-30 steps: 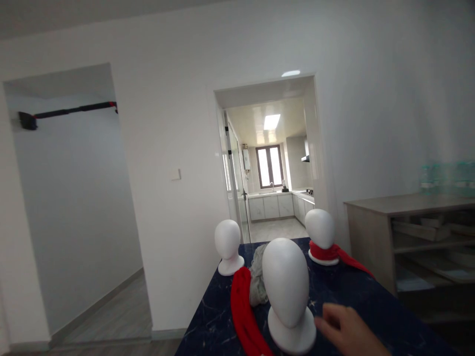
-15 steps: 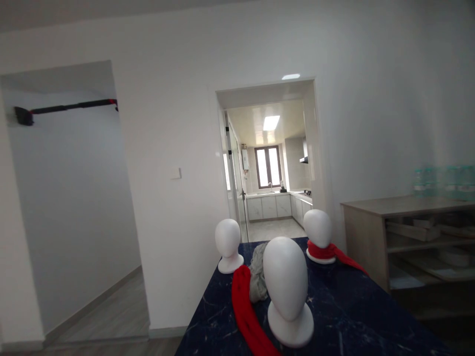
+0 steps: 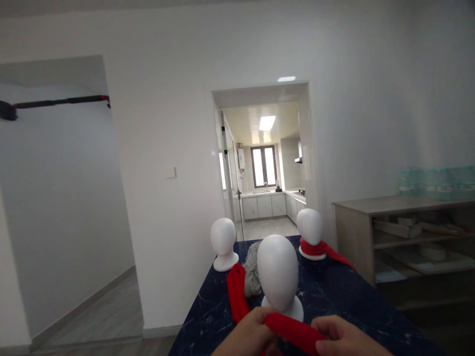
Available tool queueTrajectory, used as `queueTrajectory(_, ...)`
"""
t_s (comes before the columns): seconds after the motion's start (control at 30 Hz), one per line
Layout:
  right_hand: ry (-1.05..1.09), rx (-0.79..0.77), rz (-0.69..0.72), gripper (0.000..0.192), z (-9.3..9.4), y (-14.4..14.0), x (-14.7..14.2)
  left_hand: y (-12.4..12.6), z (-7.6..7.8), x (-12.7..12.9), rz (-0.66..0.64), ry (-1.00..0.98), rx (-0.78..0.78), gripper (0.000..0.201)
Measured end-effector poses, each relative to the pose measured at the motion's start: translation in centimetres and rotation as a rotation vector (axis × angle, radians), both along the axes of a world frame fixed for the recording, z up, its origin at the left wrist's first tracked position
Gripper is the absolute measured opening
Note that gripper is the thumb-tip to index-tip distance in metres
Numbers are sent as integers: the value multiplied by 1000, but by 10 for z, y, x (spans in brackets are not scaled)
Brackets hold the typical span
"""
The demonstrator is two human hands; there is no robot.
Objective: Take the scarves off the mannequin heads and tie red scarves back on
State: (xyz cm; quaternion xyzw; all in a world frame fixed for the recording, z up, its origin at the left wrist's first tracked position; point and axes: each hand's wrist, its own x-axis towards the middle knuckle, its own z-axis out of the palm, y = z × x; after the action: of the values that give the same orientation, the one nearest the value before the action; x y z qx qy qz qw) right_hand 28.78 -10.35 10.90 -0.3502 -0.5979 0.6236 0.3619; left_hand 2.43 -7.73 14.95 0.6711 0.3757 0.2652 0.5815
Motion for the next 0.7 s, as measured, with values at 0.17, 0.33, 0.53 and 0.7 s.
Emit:
queueTrajectory(0.17, -198, 248, -90, 44, 52, -12, -3, -1, 39, -11, -224, 248, -70, 22)
queueTrajectory(0.33, 28, 386, 45, 53, 71, -5, -14, 1, 75, 25, -356, -2, -163, 21)
queueTrajectory(0.53, 59, 332, -9, 47, 59, 9, -43, -12, 143, 51, -518, -246, -86, 32)
queueTrajectory(0.7, 211, 276, -55, 32, 73, 26, -56, -9, 192, 48, -389, -473, 135, 50)
